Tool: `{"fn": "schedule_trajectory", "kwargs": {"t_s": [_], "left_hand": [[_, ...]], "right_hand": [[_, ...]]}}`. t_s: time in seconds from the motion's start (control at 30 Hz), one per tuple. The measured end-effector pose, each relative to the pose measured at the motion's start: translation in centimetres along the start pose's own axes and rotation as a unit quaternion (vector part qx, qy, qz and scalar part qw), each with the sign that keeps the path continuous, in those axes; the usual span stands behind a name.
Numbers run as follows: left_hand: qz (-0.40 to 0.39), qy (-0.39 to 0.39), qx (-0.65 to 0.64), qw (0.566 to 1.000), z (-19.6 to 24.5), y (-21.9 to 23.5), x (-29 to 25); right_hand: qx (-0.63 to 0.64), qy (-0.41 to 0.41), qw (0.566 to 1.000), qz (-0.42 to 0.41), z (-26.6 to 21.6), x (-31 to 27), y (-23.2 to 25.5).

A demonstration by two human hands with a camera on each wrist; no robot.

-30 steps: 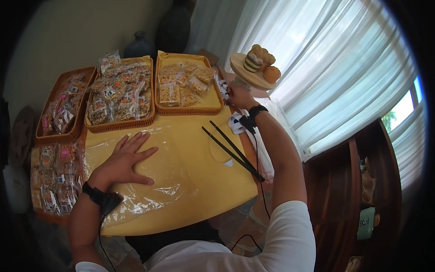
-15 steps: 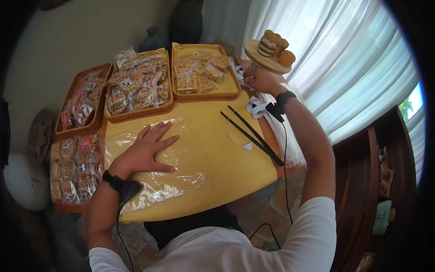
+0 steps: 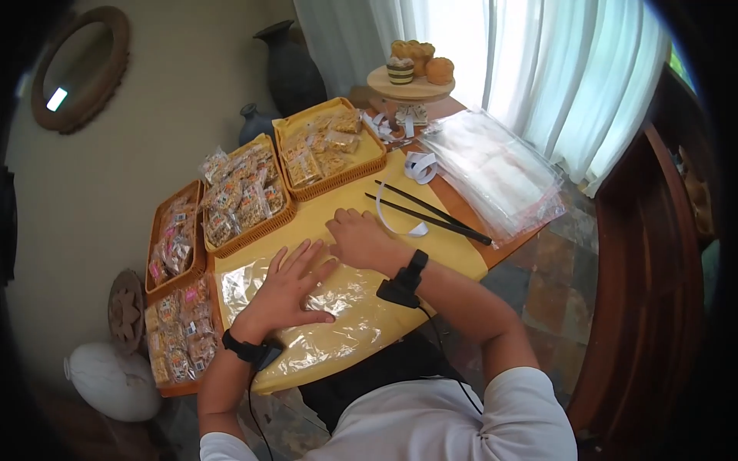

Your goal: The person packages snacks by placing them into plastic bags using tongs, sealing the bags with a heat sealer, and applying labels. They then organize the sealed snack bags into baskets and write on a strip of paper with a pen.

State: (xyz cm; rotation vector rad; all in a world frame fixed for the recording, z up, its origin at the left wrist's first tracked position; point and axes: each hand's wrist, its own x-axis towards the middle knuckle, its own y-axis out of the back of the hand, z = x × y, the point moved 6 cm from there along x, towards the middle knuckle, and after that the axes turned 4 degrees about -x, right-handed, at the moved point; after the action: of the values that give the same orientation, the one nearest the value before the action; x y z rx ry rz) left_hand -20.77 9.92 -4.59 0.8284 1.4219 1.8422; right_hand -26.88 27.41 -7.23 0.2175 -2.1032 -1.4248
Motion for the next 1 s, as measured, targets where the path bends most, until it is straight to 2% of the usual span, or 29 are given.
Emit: {"fn": "schedule_trajectory", "kwargs": {"t_s": [0.03,0.07,0.13,0.17,0.23,0.27,0.3,0.37,0.4,0.47,0.5,0.53,0.57,0.6,0.67,0.73,0.77,0.83,0.9,1.0], "left_hand": [[-0.007,-0.008,0.010,1.000,0.5,0.2,-0.1],[-0.009,-0.003,0.039,0.999,0.9,0.5,-0.2],[-0.006,0.003,0.069,0.998,1.7,1.1,-0.7],[-0.009,-0.006,0.077,0.997,1.9,1.2,-1.1],[0.008,0.026,0.024,0.999,1.5,1.8,-2.2],[0.016,0.042,0.004,0.999,1.5,2.4,-3.2],[0.015,0.037,0.006,0.999,1.6,2.8,-4.2],[0.067,0.100,-0.031,0.992,1.2,3.6,-7.1],[0.066,0.098,-0.033,0.992,1.8,3.3,-8.6],[0.105,0.171,-0.048,0.978,1.8,2.9,-11.4],[0.104,0.176,-0.055,0.977,1.7,2.4,-11.8],[0.107,0.202,-0.059,0.972,1.6,1.4,-12.6],[0.116,0.245,-0.065,0.960,2.0,0.1,-14.3],[0.131,0.254,-0.086,0.954,2.4,-0.4,-14.7],[0.128,0.271,-0.051,0.953,2.7,-1.2,-15.0],[0.156,0.290,-0.055,0.943,2.6,-1.4,-15.6],[0.160,0.308,-0.056,0.936,2.3,-1.5,-16.0],[0.165,0.293,-0.046,0.941,2.4,-1.7,-15.6],[0.167,0.281,-0.060,0.943,2.8,-1.4,-15.5],[0.163,0.303,-0.051,0.938,2.8,-1.2,-15.2]], "right_hand": [[-0.056,-0.016,0.998,-0.003,0.0,-0.1,-0.1],[-0.054,-0.024,0.998,0.009,0.2,0.0,0.1],[0.036,-0.088,0.987,-0.127,1.1,-0.1,-0.8],[0.037,-0.095,0.988,-0.117,1.6,-0.5,-0.8],[0.137,-0.089,0.985,-0.050,2.3,-1.8,-0.5],[0.136,-0.092,0.985,-0.044,2.7,-2.9,-0.1],[0.190,-0.135,0.972,0.002,3.1,-4.3,1.8],[0.332,-0.199,0.918,0.086,4.7,-7.8,4.3],[0.412,-0.218,0.875,0.128,6.0,-9.8,5.3],[0.310,-0.264,0.871,0.276,8.6,-14.6,9.7],[0.356,-0.352,0.814,0.293,10.7,-17.4,10.7],[0.370,-0.378,0.792,0.304,11.8,-19.6,13.2],[0.330,-0.388,0.784,0.355,14.4,-22.0,14.6],[0.284,-0.400,0.783,0.382,17.0,-24.1,16.4],[0.264,-0.404,0.769,0.418,24.5,-28.2,19.3],[0.250,-0.394,0.782,0.414,34.2,-31.7,22.0],[0.232,-0.435,0.769,0.408,35.6,-31.9,23.7],[0.197,-0.475,0.778,0.360,37.3,-30.9,25.9],[0.191,-0.491,0.781,0.337,41.8,-30.5,26.2],[0.208,-0.507,0.778,0.307,40.5,-27.8,26.1]]}}
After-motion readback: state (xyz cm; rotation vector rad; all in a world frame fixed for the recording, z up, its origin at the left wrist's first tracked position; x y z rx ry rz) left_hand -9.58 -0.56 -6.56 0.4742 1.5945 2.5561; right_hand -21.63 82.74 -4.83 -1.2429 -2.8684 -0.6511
